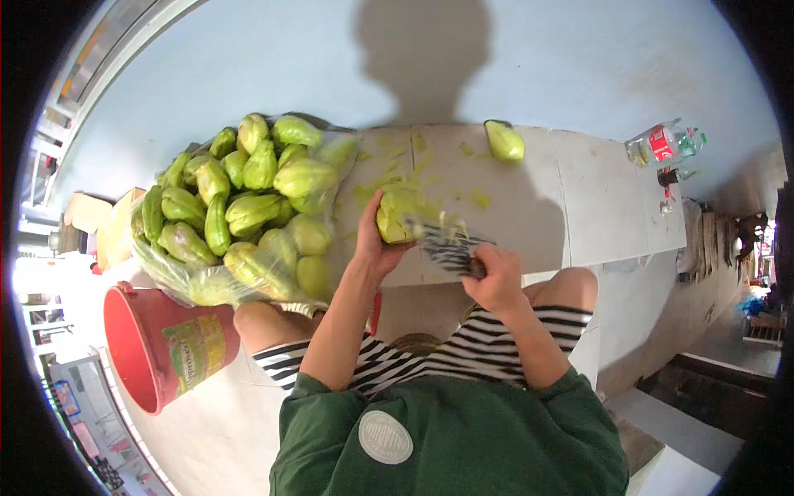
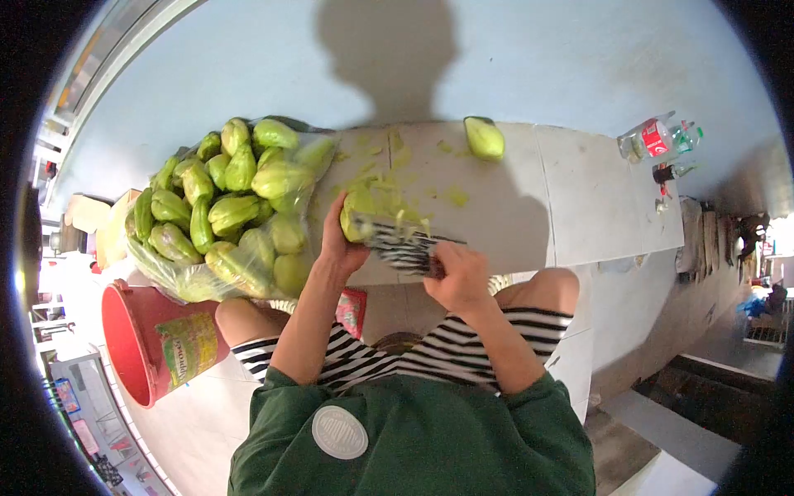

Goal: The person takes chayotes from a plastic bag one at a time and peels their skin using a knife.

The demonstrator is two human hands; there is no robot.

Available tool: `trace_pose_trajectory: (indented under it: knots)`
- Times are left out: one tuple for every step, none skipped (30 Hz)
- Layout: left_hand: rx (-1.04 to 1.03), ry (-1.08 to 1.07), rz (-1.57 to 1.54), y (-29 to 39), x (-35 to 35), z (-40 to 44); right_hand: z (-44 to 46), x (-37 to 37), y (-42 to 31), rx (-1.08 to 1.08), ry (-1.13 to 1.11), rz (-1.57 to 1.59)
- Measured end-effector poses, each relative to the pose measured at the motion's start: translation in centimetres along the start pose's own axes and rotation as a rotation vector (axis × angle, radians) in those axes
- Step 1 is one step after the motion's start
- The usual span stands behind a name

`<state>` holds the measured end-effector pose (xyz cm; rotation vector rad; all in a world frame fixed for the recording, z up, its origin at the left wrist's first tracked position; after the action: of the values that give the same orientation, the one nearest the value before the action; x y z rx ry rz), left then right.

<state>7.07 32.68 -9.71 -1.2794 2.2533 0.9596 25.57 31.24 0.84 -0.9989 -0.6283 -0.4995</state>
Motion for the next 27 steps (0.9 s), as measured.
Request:
trace_pose_trajectory:
  knots:
    - [0.029, -0.02, -0.047, 0.2, 0.4, -1.5, -0.4, -0.9, -2.5, 0.15, 0.028, -0.031]
    - [0.056, -0.04, -0.093, 0.4, 0.9, -2.8, -1.0, -1.8, -4.7, 0.301, 0.058, -0.062]
    - [0.055, -0.052, -0.14, 0.6, 1.8, -3.6, -1.7, -3.1, -5.8, 0.347, 0.018, -0.098]
    - [0.061, -0.053, -0.136, 0.8, 2.8, -4.1, -2.1, -3.7, -6.7, 0.341, 0.021, -0.102]
    - [0.035, -0.025, -0.158, 1.1, 3.9, -4.0, -2.3, -4.2, -8.0, 0.412, 0.011, -0.084]
    - [0.012, 0.009, -0.19, 1.2, 4.9, -4.4, -2.8, -4.5, -9.3, 0.483, -0.009, -0.068]
    - [-0.022, -0.093, -0.225, 1.6, 4.8, -5.2, -3.2, -4.9, -10.0, 0.494, -0.023, -0.076]
    - [-0.026, -0.1, -0.243, 1.8, 5.1, -5.3, -3.5, -5.4, -10.6, 0.537, -0.027, -0.104]
    - [-0.054, -0.105, -0.259, 2.2, 5.2, -5.5, -3.6, -5.6, -11.5, 0.576, -0.031, -0.127]
    - [-0.079, -0.11, -0.269, 2.5, 5.3, -5.7, -3.7, -5.6, -12.2, 0.582, -0.037, -0.13]
    - [-0.049, -0.13, -0.339, 2.3, 5.0, -5.9, -3.6, -5.2, -12.7, 0.577, -0.024, -0.125]
    - [-0.045, -0.138, -0.341, 2.4, 4.9, -6.3, -3.3, -4.9, -13.2, 0.572, -0.008, -0.124]
    - [-0.032, -0.202, -0.356, 2.5, 4.3, -6.8, -3.1, -4.9, -13.4, 0.573, -0.006, -0.134]
    - [-0.017, -0.264, -0.37, 2.5, 3.9, -7.1, -3.0, -4.6, -13.6, 0.583, 0.024, -0.118]
    - [-0.002, -0.349, -0.386, 2.8, 3.2, -7.4, -2.9, -4.2, -13.8, 0.595, 0.055, -0.1]
    - [0.002, -0.352, -0.388, 2.7, 3.0, -7.6, -3.0, -4.2, -13.6, 0.595, 0.054, -0.105]
    - [-0.02, -0.261, -0.353, 2.5, 3.5, -7.5, -2.9, -4.3, -13.3, 0.592, 0.034, -0.113]
    - [-0.041, -0.167, -0.318, 2.5, 3.7, -7.7, -2.9, -4.4, -13.0, 0.586, 0.012, -0.118]
    - [-0.04, -0.165, -0.317, 2.3, 3.7, -7.2, -2.7, -4.3, -12.6, 0.583, 0.011, -0.117]
    - [-0.034, -0.174, -0.337, 2.0, 3.7, -6.4, -2.5, -4.5, -12.0, 0.589, -0.009, -0.138]
    - [-0.018, -0.177, -0.35, 1.5, 3.9, -6.0, -2.8, -4.6, -11.4, 0.581, -0.029, -0.159]
    - [-0.006, -0.172, -0.341, 1.6, 2.8, -6.6, -2.5, -4.4, -10.3, 0.565, -0.029, -0.163]
    - [-0.02, -0.057, -0.274, 1.7, 2.4, -7.1, -1.6, -4.6, -8.5, 0.512, -0.04, -0.173]
    - [-0.034, 0.061, -0.204, 1.7, 2.1, -7.7, -0.6, -4.7, -7.0, 0.457, -0.054, -0.179]
    - [-0.09, 0.162, -0.152, 1.9, 2.4, -7.8, 0.3, -4.4, -5.8, 0.373, -0.029, -0.065]
    - [-0.094, 0.166, -0.142, 2.1, 2.2, -7.1, 0.5, -4.4, -5.3, 0.368, -0.022, -0.058]
    - [-0.038, 0.12, -0.161, 1.8, 2.0, -6.4, 0.6, -4.2, -6.3, 0.41, -0.059, -0.046]
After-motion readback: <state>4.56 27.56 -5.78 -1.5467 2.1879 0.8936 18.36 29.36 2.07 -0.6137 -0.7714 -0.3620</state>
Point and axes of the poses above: each hand's wrist, its own z-axis towards the middle knuckle, its own x-axis out of the back of the hand, y = z × x, the point moved 8 cm from there along z, towards the middle knuckle, and after that the axes turned 11 degrees about y, right-handed, at the moved point
